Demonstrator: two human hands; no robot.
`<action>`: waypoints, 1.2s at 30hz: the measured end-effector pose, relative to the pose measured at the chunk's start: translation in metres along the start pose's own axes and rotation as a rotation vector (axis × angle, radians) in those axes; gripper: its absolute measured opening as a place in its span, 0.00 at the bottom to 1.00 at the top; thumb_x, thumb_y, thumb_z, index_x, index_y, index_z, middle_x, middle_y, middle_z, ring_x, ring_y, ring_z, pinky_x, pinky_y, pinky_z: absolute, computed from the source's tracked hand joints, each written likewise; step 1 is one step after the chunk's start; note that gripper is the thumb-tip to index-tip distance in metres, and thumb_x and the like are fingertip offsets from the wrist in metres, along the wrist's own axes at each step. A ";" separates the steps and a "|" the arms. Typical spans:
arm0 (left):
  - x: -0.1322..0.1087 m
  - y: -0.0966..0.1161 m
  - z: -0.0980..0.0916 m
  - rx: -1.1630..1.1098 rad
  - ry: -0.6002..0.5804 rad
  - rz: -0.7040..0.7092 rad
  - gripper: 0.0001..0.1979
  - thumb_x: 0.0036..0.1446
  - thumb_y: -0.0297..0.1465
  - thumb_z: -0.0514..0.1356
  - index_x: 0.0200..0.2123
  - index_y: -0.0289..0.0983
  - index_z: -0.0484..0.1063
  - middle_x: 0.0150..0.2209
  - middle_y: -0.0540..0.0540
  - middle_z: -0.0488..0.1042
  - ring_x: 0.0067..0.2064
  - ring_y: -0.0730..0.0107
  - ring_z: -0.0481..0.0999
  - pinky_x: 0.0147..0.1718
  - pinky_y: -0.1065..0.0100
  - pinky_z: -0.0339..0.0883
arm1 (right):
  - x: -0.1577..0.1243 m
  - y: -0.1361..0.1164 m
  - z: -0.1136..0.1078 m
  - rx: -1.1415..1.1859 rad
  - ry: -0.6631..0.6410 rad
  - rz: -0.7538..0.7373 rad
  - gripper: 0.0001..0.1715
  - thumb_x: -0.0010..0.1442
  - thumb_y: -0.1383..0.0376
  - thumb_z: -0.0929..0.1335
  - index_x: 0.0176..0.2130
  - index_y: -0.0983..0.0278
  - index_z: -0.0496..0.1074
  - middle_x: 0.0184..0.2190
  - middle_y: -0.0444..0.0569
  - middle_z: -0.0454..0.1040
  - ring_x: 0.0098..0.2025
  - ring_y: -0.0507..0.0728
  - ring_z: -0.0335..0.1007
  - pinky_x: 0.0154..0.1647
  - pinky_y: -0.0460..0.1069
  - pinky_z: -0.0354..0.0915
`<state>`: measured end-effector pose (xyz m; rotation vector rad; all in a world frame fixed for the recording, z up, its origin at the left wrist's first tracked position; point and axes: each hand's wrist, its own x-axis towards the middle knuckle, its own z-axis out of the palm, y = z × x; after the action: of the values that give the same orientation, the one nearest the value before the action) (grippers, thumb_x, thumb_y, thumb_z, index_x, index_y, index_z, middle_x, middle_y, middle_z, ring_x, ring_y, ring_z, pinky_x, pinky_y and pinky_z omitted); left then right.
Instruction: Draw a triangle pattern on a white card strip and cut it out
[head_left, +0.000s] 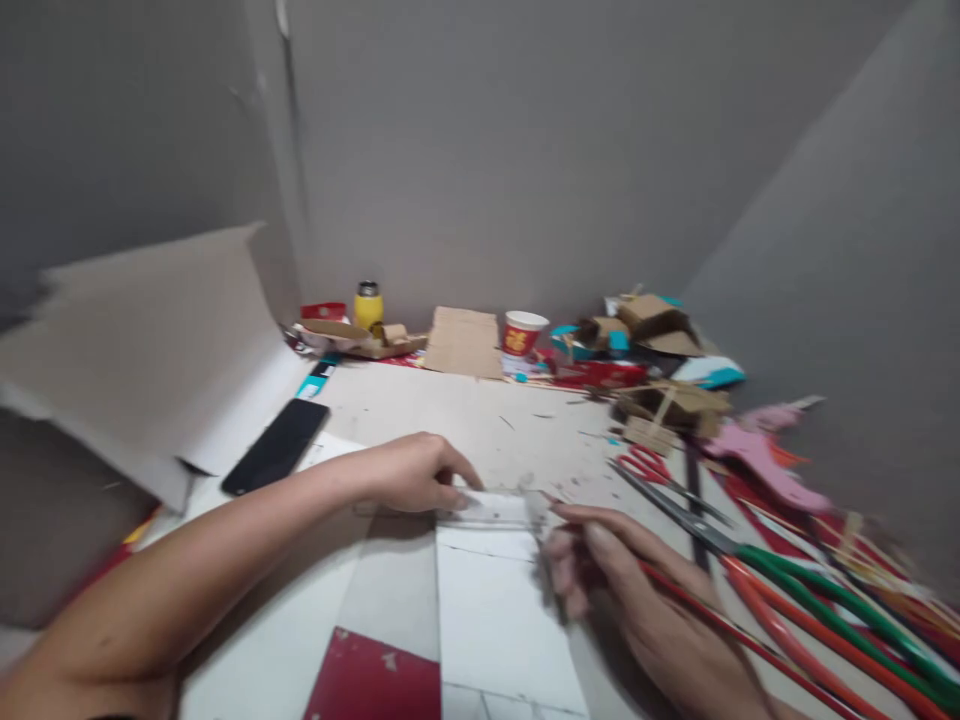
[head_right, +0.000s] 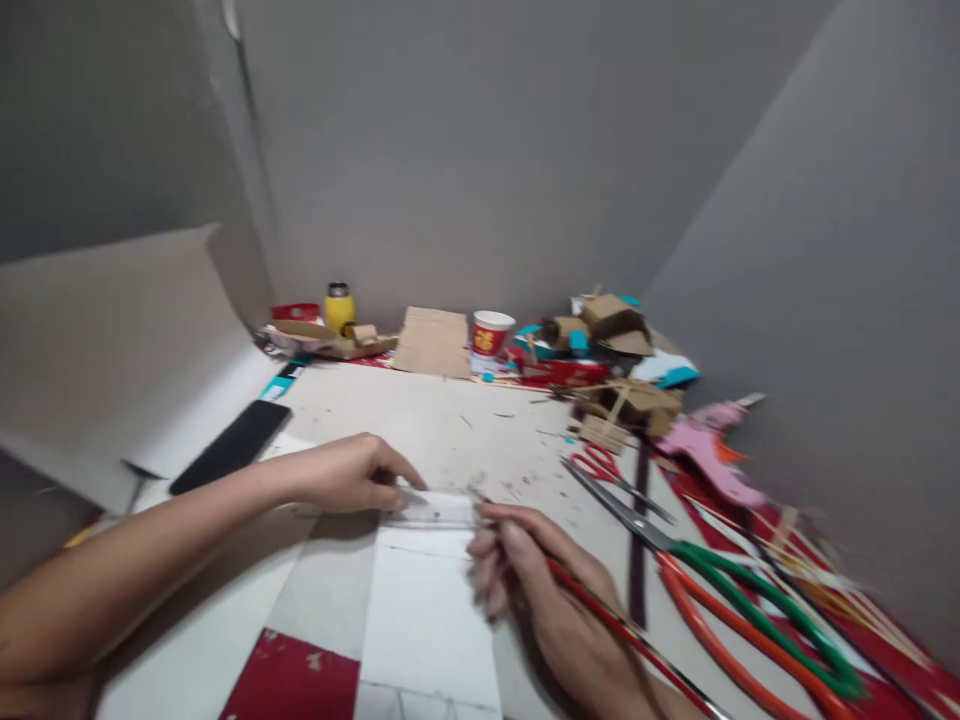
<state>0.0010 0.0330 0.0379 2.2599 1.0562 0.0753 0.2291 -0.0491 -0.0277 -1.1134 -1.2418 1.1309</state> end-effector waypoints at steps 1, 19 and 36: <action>-0.002 0.003 -0.002 0.024 0.016 -0.019 0.14 0.62 0.30 0.63 0.51 0.37 0.77 0.32 0.50 0.78 0.31 0.72 0.74 0.33 0.71 0.66 | 0.000 0.000 -0.001 -0.021 0.032 -0.035 0.19 0.61 0.49 0.71 0.40 0.62 0.75 0.26 0.49 0.79 0.18 0.54 0.72 0.17 0.47 0.71; -0.019 0.041 0.023 0.039 0.167 -0.102 0.10 0.70 0.31 0.51 0.50 0.35 0.67 0.31 0.49 0.75 0.31 0.67 0.75 0.34 0.64 0.71 | -0.001 -0.009 -0.010 0.164 -0.003 -0.221 0.20 0.65 0.49 0.68 0.38 0.63 0.75 0.26 0.48 0.78 0.23 0.53 0.72 0.21 0.46 0.67; -0.005 0.023 0.008 -0.149 -0.090 -0.033 0.11 0.66 0.40 0.53 0.43 0.40 0.68 0.26 0.54 0.69 0.26 0.70 0.71 0.26 0.70 0.62 | 0.030 0.000 -0.021 0.095 -0.140 0.055 0.17 0.58 0.56 0.73 0.42 0.65 0.73 0.28 0.46 0.75 0.25 0.51 0.66 0.26 0.48 0.65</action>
<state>0.0155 0.0147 0.0456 2.0925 1.0065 0.0372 0.2501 -0.0191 -0.0250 -1.0162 -1.2578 1.3147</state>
